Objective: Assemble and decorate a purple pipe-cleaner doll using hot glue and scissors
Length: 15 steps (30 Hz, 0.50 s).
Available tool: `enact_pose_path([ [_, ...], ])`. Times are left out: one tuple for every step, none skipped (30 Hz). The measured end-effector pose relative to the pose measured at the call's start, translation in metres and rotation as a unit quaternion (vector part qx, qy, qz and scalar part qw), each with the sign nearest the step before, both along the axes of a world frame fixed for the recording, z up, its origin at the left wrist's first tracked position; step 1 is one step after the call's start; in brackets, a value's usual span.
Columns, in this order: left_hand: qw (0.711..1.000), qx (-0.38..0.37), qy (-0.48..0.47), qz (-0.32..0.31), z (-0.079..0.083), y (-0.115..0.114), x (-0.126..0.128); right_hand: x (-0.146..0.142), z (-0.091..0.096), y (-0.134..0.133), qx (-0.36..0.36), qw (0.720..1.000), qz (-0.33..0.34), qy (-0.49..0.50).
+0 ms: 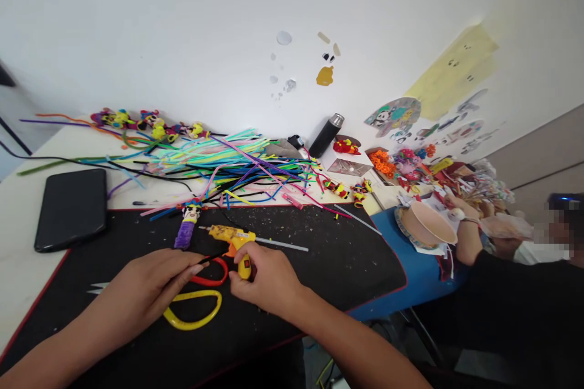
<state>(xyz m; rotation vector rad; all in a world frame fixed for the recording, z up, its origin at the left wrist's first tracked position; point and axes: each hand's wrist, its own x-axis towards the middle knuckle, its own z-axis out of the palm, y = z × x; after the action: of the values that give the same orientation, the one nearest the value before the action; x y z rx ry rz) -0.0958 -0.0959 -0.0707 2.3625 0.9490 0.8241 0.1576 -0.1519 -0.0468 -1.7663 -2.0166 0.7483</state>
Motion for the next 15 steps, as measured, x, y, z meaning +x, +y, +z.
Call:
enact_pose_path([
  [1.000, 0.008, -0.007, 0.007, 0.000, 0.000, -0.001, 0.002, 0.002, 0.001, 0.007, 1.000, -0.009, 0.011],
  [1.000, 0.016, -0.014, 0.016, 0.000, 0.000, -0.001, 0.003, 0.005, 0.002, 0.015, 1.000, -0.016, 0.020],
  [0.999, 0.024, -0.019, 0.026, 0.000, -0.001, -0.002, 0.006, 0.008, 0.003, 0.022, 0.999, -0.024, 0.027],
  [0.999, 0.031, -0.022, 0.034, 0.000, -0.001, -0.003, 0.008, 0.010, 0.004, 0.028, 0.999, -0.032, 0.031],
  [0.998, 0.034, -0.022, 0.039, -0.001, -0.001, -0.003, 0.012, 0.012, 0.004, 0.033, 0.998, -0.043, 0.034],
  [0.998, 0.033, -0.020, 0.041, -0.001, -0.001, -0.004, 0.015, 0.014, 0.004, 0.037, 0.997, -0.053, 0.037],
  [0.999, 0.032, -0.017, 0.040, -0.002, -0.001, -0.003, 0.019, 0.015, 0.004, 0.040, 0.996, -0.066, 0.039],
  [0.999, 0.029, -0.013, 0.034, -0.003, -0.001, -0.003, 0.024, 0.015, 0.003, 0.044, 0.995, -0.080, 0.040],
  [0.999, 0.025, -0.007, 0.025, -0.003, -0.002, -0.002, 0.029, 0.015, 0.002, 0.046, 0.994, -0.093, 0.038],
  [1.000, 0.024, -0.001, 0.013, -0.004, -0.002, 0.000, 0.035, 0.014, 0.000, 0.046, 0.993, -0.108, 0.034],
  [1.000, 0.025, 0.005, 0.002, -0.005, -0.002, 0.002, 0.041, 0.014, -0.002, 0.045, 0.991, -0.123, 0.027],
  [1.000, 0.028, 0.010, -0.007, -0.006, -0.002, 0.003, 0.047, 0.013, -0.005, 0.041, 0.989, -0.141, 0.018],
  [0.999, 0.033, 0.014, -0.015, -0.007, -0.002, 0.004, 0.054, 0.013, -0.007, 0.038, 0.987, -0.155, 0.007],
  [0.999, 0.038, 0.014, -0.021, -0.007, -0.002, 0.005, 0.063, 0.012, -0.010, 0.038, 0.984, -0.172, -0.005],
  [0.999, 0.043, 0.011, -0.025, -0.008, -0.002, 0.005, 0.072, 0.012, -0.013, 0.039, 0.982, -0.184, -0.015],
])
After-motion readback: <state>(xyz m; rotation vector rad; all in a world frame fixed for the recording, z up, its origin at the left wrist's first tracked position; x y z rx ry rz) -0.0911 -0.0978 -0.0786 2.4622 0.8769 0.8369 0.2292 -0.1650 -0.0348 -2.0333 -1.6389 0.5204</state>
